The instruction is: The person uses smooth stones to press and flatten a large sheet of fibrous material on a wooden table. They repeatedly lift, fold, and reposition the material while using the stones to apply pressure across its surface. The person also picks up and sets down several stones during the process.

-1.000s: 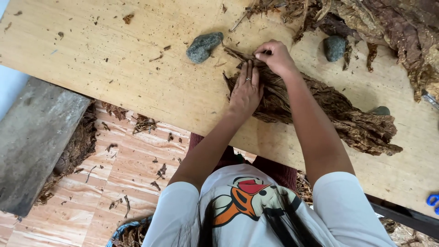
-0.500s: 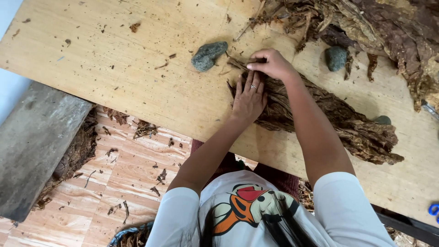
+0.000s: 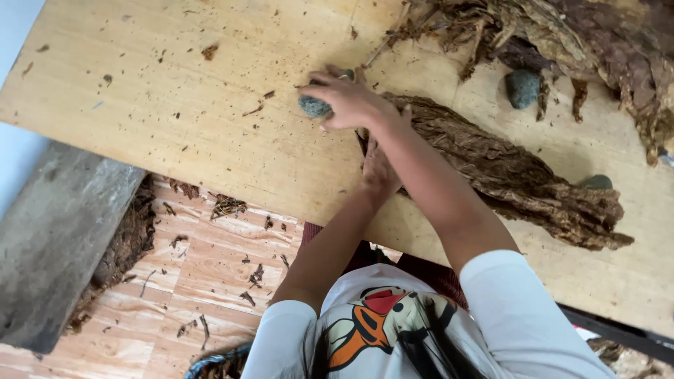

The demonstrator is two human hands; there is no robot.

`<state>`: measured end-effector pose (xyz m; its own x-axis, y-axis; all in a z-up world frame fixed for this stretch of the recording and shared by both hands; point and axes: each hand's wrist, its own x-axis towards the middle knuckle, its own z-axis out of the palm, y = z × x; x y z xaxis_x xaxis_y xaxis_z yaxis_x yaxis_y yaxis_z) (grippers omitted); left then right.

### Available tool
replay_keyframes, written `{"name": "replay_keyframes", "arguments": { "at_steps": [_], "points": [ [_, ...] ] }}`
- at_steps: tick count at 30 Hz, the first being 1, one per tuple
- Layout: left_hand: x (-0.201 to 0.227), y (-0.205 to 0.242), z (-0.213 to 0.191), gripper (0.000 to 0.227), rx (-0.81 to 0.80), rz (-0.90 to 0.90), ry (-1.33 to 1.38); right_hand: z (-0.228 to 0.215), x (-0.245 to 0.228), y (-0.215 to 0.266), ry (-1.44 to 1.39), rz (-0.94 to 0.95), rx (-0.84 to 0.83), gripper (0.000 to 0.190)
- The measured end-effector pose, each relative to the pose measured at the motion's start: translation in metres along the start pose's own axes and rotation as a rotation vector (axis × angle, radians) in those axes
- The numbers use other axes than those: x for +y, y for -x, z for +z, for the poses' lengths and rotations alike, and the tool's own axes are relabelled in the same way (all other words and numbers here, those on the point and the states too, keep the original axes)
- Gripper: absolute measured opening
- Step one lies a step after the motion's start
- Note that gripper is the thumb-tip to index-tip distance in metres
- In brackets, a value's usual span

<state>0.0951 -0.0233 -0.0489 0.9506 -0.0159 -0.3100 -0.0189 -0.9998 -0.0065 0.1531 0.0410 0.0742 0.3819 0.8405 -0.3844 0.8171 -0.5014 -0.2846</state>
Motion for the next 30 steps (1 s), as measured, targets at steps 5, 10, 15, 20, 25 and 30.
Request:
{"name": "replay_keyframes", "arguments": {
  "at_steps": [5,10,15,20,25,30],
  "points": [
    [0.002,-0.006,0.013,0.08,0.041,-0.039,-0.279,0.015,0.022,-0.024,0.018,-0.174,0.103,0.06],
    [-0.012,0.001,-0.008,0.06,0.279,-0.025,0.098,-0.011,0.043,-0.001,-0.406,-0.316,0.347,0.057],
    [-0.03,-0.011,-0.012,0.07,0.484,-0.096,0.151,-0.045,0.058,0.052,-0.66,-0.46,0.416,0.055],
    [-0.019,-0.032,0.033,0.061,0.762,-0.094,0.059,-0.029,0.07,0.055,-0.493,-0.325,0.287,0.056],
    [-0.018,-0.014,0.007,0.065,0.541,-0.003,0.023,-0.011,0.066,0.052,-0.488,-0.136,0.097,0.058],
    [-0.012,-0.018,0.011,0.05,0.331,-0.083,0.138,0.002,0.069,0.047,-0.335,-0.104,0.026,0.058]
  ]
}}
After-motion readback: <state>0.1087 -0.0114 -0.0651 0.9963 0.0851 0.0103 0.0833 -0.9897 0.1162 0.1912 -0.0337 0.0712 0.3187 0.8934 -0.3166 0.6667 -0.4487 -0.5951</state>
